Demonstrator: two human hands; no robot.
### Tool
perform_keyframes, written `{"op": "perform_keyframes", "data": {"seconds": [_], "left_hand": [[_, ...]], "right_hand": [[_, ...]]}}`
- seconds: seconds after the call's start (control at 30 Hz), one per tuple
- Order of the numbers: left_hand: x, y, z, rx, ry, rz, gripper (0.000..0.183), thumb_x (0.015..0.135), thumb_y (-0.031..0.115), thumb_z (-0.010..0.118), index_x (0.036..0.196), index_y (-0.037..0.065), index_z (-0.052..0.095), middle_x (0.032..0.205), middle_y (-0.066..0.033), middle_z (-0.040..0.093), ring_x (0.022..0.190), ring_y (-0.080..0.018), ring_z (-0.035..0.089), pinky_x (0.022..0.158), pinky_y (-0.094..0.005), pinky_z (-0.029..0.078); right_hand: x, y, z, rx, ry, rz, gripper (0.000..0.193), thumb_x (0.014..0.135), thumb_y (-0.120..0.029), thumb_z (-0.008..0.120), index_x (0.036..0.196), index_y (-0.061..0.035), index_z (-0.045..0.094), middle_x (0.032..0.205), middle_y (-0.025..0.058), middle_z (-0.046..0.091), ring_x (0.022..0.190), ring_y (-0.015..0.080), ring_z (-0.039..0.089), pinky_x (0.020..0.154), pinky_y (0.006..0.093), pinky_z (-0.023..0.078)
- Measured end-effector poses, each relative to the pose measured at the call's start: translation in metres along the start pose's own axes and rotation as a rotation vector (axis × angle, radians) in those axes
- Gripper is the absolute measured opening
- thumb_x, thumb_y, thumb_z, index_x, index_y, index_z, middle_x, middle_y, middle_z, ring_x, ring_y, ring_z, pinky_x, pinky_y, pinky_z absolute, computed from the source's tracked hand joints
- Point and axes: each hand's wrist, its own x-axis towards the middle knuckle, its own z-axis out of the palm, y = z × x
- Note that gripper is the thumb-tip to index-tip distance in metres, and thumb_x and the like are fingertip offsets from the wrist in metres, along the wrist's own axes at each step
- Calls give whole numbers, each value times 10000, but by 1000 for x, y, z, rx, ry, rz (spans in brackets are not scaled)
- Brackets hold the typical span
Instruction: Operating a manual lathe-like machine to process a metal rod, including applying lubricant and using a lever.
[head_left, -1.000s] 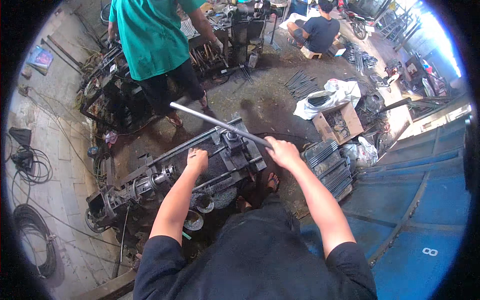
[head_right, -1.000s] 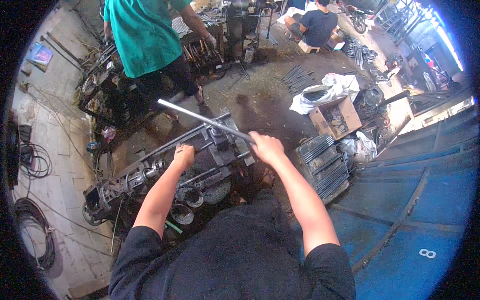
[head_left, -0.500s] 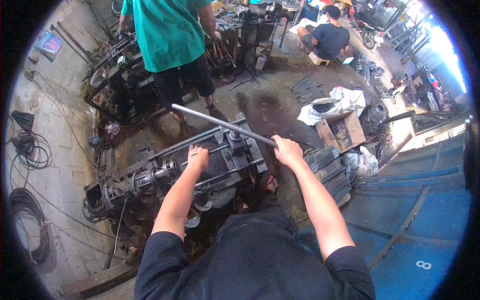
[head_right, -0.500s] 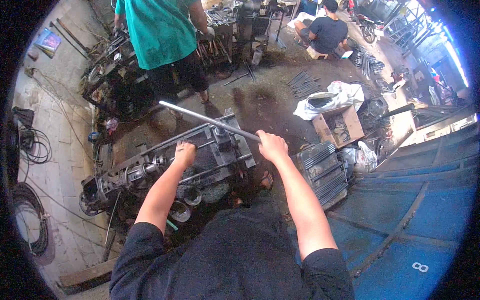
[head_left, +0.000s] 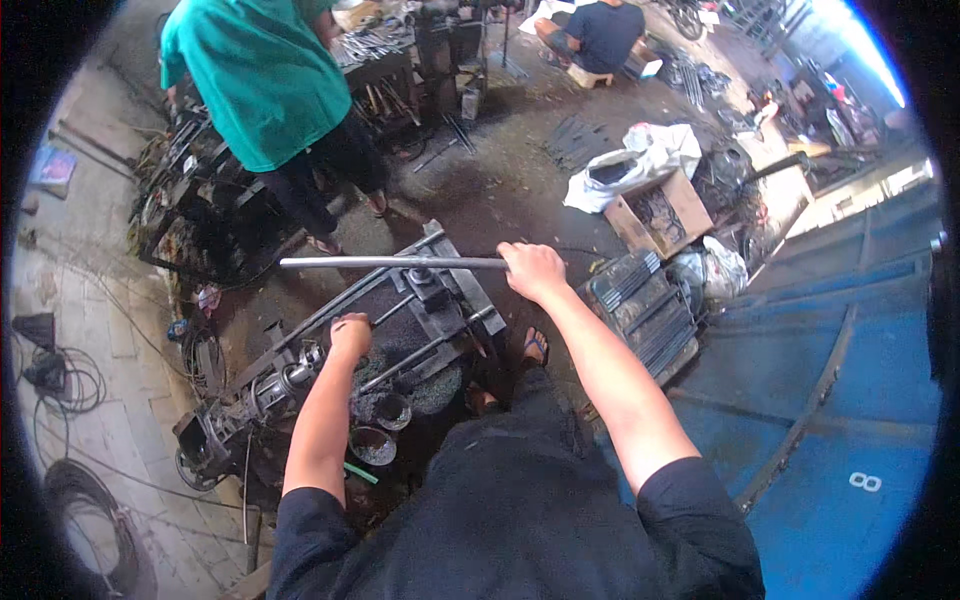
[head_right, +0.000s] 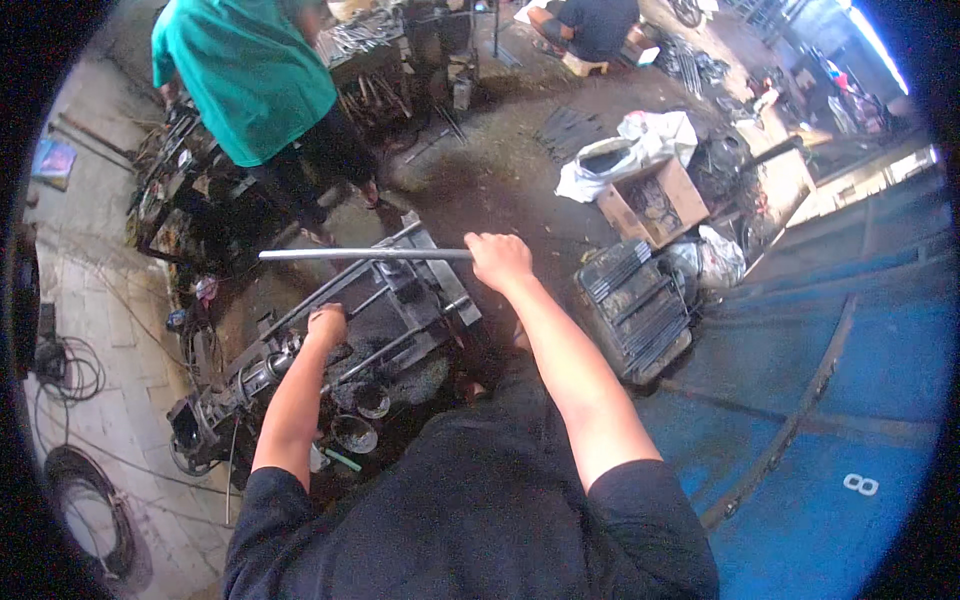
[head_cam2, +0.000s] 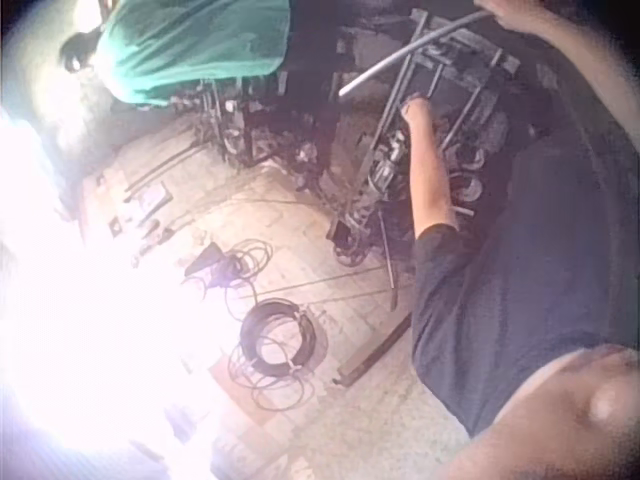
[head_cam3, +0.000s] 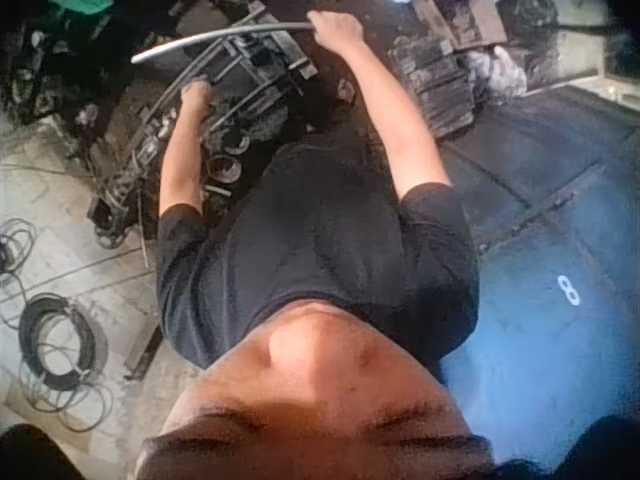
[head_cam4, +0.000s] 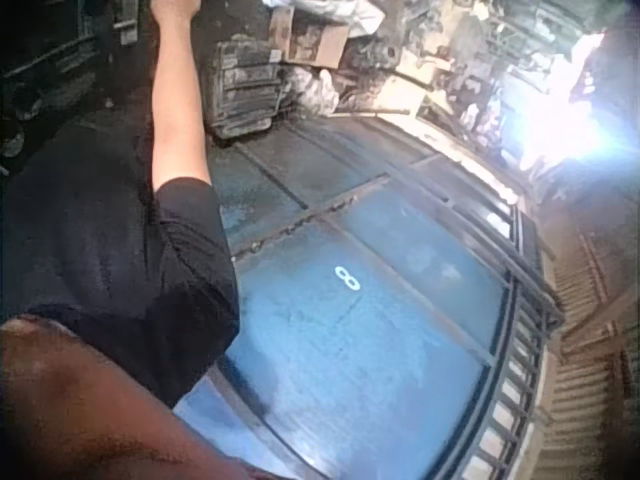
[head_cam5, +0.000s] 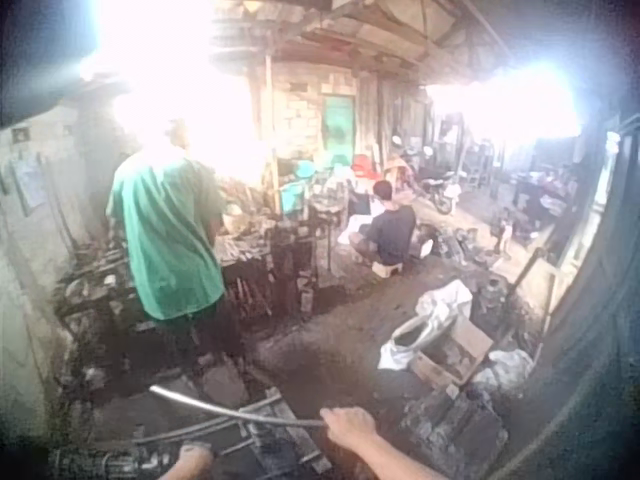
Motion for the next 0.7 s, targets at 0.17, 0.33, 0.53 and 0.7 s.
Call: {"op": "perform_keyframes", "data": {"seconds": [0.17,0.33,0.53,0.7], "left_hand": [[-19,12,-11,-118,-5,-53,214,697,109,642,880,25,716,991,-200,680,958,-337,663,822,-415,532],[-17,27,-20,5,-62,-60,202,748,108,611,903,32,715,1003,-192,683,974,-333,663,822,-421,539],[-13,16,-8,-142,-4,-199,228,772,81,581,953,28,708,1044,-203,671,996,-342,653,853,-419,531],[-16,37,-21,-165,-166,-273,308,787,90,572,1070,43,684,1172,-196,626,1114,-329,602,914,-411,505]], "right_hand": [[5,13,5,-36,153,-73,110,830,-152,515,897,-116,594,818,95,667,796,280,673,697,420,516],[13,23,7,-13,128,-76,115,826,-154,520,907,-121,594,835,91,671,820,273,673,717,419,512],[19,26,6,22,121,-123,128,811,-146,538,924,-129,596,840,93,671,838,274,673,731,426,515],[39,44,1,-8,42,-261,154,789,-137,553,928,-155,618,841,86,678,831,278,677,715,430,525]]}}
